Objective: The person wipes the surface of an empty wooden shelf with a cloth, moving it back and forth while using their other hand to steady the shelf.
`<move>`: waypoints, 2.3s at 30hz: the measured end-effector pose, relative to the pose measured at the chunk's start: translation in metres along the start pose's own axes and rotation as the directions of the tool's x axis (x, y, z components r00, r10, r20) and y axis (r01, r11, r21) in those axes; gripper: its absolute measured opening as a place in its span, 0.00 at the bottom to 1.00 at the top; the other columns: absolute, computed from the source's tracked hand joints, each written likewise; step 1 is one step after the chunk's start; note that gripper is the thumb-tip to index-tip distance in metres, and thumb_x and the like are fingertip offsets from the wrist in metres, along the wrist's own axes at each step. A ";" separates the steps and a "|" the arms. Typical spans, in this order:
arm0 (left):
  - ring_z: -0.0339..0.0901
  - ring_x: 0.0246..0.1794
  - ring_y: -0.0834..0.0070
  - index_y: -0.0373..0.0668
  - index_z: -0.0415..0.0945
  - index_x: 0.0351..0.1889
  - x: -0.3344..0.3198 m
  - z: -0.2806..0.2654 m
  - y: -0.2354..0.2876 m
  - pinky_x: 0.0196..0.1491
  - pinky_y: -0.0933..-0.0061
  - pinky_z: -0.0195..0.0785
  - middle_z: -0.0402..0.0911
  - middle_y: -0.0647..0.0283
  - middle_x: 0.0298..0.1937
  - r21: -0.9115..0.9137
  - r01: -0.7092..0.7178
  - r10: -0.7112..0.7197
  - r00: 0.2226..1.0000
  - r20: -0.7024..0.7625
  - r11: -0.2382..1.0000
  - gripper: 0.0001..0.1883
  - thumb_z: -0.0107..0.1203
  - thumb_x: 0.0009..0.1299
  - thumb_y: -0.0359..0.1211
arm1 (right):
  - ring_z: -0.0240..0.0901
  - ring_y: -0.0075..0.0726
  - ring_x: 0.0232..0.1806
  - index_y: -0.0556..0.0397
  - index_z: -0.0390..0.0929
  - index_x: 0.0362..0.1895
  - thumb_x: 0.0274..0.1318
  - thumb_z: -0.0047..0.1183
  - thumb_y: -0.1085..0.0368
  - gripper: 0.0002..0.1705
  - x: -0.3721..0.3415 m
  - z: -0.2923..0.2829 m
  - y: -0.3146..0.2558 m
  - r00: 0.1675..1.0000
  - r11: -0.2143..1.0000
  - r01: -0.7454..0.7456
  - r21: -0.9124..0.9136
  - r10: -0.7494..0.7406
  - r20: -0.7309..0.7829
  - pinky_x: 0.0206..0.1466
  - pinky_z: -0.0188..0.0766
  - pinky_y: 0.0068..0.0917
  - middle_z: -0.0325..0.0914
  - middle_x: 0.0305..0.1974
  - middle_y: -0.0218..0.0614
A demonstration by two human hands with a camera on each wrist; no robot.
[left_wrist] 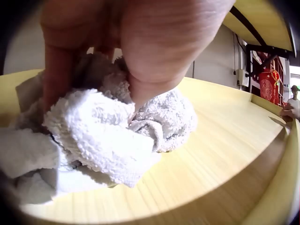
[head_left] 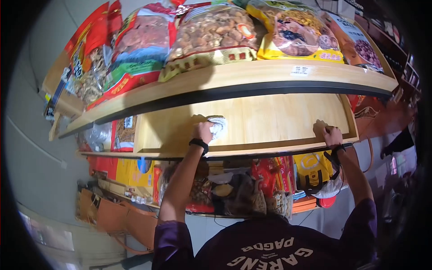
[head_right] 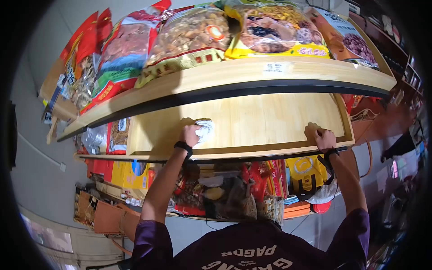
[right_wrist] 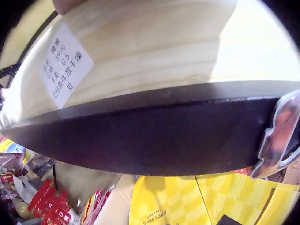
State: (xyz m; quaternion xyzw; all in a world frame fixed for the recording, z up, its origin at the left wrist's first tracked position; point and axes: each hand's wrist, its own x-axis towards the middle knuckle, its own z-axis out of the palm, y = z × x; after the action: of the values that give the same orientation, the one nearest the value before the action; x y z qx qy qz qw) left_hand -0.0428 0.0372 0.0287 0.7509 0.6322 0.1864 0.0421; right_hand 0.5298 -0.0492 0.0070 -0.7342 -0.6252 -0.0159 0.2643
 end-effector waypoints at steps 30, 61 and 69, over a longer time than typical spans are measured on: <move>0.79 0.54 0.52 0.42 0.83 0.48 0.137 0.033 -0.040 0.60 0.60 0.70 0.83 0.49 0.51 0.175 -0.084 0.139 0.935 -0.327 0.981 0.22 0.64 0.53 0.26 | 0.76 0.61 0.28 0.55 0.81 0.26 0.57 0.51 0.55 0.17 0.001 -0.013 -0.009 0.997 0.996 -0.068 0.056 0.070 -0.018 0.35 0.74 0.47 0.78 0.24 0.52; 0.82 0.40 0.50 0.45 0.84 0.46 -0.053 -0.021 -0.041 0.46 0.53 0.76 0.85 0.48 0.39 0.044 -0.204 0.204 0.979 0.007 0.978 0.18 0.60 0.54 0.28 | 0.78 0.61 0.31 0.54 0.83 0.26 0.59 0.52 0.54 0.18 0.000 0.000 -0.001 0.999 0.999 -0.041 -0.029 0.040 -0.016 0.38 0.75 0.48 0.79 0.26 0.53; 0.81 0.45 0.49 0.42 0.83 0.47 0.011 -0.009 -0.058 0.49 0.53 0.75 0.84 0.47 0.42 0.069 -0.044 0.042 0.999 0.035 0.997 0.19 0.60 0.55 0.24 | 0.77 0.60 0.29 0.54 0.83 0.26 0.58 0.53 0.55 0.17 0.000 -0.005 -0.005 0.999 0.999 -0.033 0.012 0.033 -0.011 0.36 0.75 0.47 0.78 0.24 0.51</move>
State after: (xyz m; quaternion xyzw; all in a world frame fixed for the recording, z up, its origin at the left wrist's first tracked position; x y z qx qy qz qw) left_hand -0.0989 0.0581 0.0225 0.7683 0.6212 0.1525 0.0223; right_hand 0.5263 -0.0504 0.0136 -0.7428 -0.6114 -0.0119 0.2725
